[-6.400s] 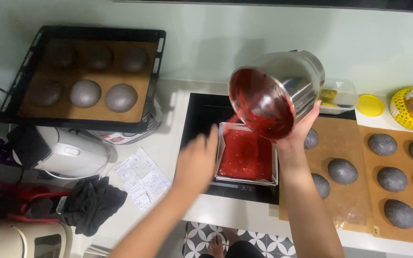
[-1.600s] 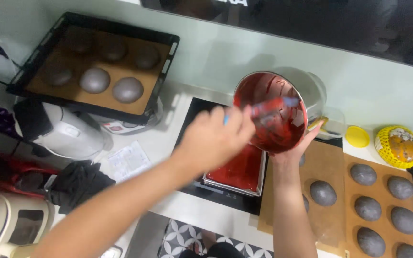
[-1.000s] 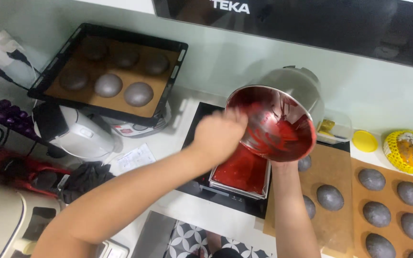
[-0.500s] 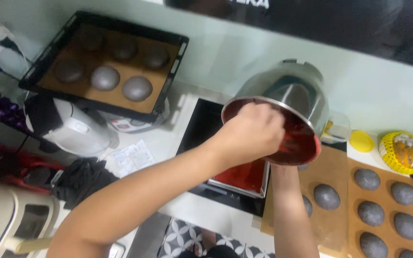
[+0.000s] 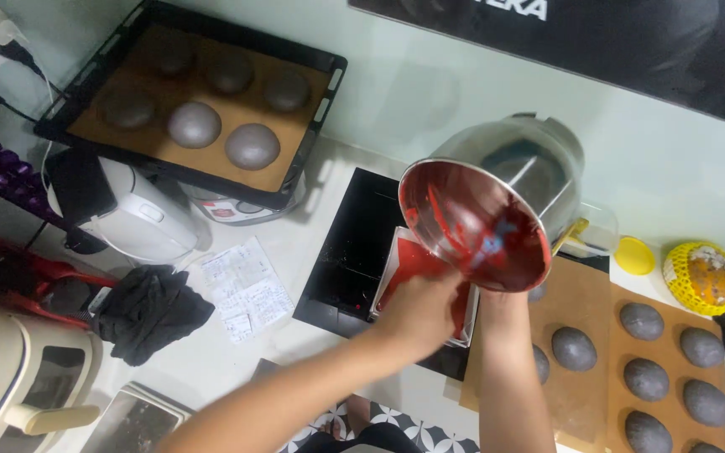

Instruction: Pouring red cake batter from a mixing bowl into a square baking pan and placing it into the oven.

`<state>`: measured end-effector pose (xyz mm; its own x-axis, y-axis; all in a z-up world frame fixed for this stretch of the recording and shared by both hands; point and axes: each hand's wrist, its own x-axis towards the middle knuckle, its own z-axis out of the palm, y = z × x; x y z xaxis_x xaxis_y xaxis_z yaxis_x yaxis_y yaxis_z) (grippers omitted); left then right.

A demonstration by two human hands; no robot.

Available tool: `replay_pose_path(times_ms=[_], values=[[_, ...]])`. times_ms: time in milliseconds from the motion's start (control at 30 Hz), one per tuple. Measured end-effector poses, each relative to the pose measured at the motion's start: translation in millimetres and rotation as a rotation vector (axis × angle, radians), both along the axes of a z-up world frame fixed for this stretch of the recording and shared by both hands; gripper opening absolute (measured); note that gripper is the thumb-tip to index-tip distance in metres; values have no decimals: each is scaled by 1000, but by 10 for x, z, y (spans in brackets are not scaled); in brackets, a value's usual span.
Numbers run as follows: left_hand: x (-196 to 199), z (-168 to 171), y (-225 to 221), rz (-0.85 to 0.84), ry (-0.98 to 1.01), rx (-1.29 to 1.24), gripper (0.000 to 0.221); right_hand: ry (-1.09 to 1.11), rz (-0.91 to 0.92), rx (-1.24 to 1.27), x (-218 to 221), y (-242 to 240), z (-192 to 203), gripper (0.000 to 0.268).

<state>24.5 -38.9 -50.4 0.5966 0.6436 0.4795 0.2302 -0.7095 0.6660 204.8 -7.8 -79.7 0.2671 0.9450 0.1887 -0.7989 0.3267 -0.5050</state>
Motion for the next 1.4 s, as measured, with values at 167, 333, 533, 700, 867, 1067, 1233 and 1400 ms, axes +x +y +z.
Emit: replay_pose_path(times_ms=[167, 333, 533, 700, 867, 1067, 1233, 1400], values=[[-62, 195, 87, -285, -366, -1235, 9, -5, -30, -13, -44, -64, 209, 72], [-374, 241, 601, -110, -347, -1436, 11, 2, -88, -7, 199, -124, 120, 76], [-615, 214, 700, 211, 158, 74, 26, -59, -170, -350, 241, -104, 226, 81], [-392, -411, 146, 41, 114, -561, 15, -128, -244, -225, 308, 19, -84, 73], [-357, 54, 75, -152, -339, -1633, 14, 11, -233, -195, 137, -11, -48, 72], [-377, -345, 111, 50, -213, -504, 18, 161, -177, -119, 155, -20, -93, 87], [-441, -286, -82, 201, 32, 66, 45, 182, -299, -85, 239, 42, -95, 85], [-590, -197, -199, 220, 196, 99, 51, 117, -339, 7, 294, 45, -20, 80]])
